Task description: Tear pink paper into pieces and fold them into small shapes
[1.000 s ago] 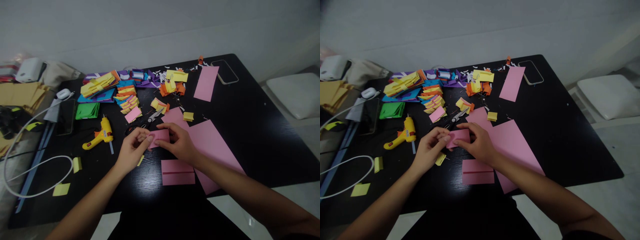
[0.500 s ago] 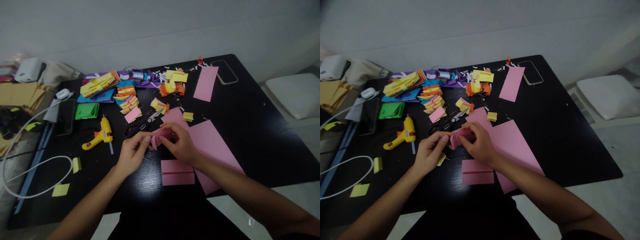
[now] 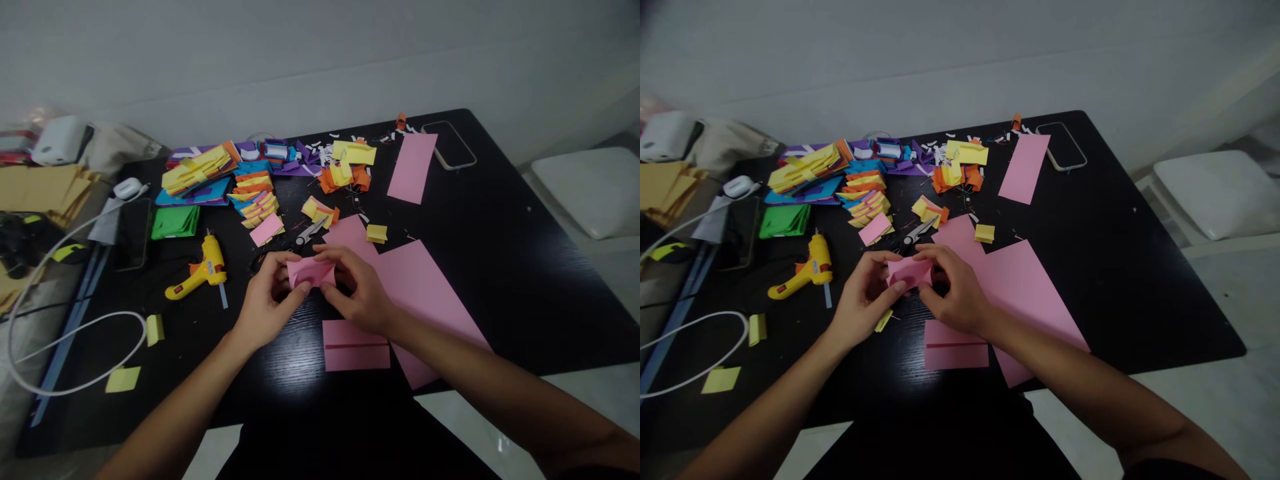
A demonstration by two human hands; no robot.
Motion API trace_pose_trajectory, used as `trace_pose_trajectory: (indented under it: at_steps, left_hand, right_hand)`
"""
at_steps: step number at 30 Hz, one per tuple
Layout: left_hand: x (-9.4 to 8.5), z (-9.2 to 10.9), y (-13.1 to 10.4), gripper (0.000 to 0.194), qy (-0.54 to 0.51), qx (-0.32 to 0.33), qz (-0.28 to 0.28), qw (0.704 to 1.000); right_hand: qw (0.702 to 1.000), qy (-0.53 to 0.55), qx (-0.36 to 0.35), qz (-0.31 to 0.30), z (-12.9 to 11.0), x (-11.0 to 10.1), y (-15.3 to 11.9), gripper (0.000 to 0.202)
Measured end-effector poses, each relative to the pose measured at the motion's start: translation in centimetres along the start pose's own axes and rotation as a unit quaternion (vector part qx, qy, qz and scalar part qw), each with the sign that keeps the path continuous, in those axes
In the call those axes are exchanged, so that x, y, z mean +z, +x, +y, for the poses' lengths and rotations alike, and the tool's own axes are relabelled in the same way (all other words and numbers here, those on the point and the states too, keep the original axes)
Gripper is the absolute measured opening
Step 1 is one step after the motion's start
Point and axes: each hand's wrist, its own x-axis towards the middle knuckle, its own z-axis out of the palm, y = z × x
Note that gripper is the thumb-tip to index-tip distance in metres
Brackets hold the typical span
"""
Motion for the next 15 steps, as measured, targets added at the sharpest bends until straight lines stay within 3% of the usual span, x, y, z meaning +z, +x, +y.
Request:
trace_pose_trajectory:
  at_steps: [3, 6, 9, 12, 15]
  left_hand:
    - [0.1, -0.4, 0.2, 0.033, 0.021, 0.021, 0.032, 0.999]
    - [0.3, -0.4, 0.5, 0.029, -0.007, 0.031, 0.054, 0.998]
    - [0.3, -0.1, 0.9, 0.029, -0.048, 0.021, 0.07, 0.996]
    - [0.2, 0.1, 1.0, 0.033, -0.061, -0.004, 0.066, 0.996]
    - [-0.1, 0.0, 0.9, 0.037, -0.047, -0.016, 0.037, 0.998]
  right_hand:
    - [0.999, 0.032, 0.003, -0.013, 0.0, 0.2, -0.1, 0.035]
    - [0.994, 0.098, 0.038, -0.024, 0.3, 0.3, 0.1, 0.046]
    - [0.985, 0.147, 0.093, 0.009, 0.8, 0.4, 0.5, 0.044]
    - [0.976, 0.171, 0.124, 0.053, 1.2, 0.3, 0.9, 0.034]
    - [0.979, 0.158, 0.116, 0.055, 1.1, 0.1, 1.0, 0.023]
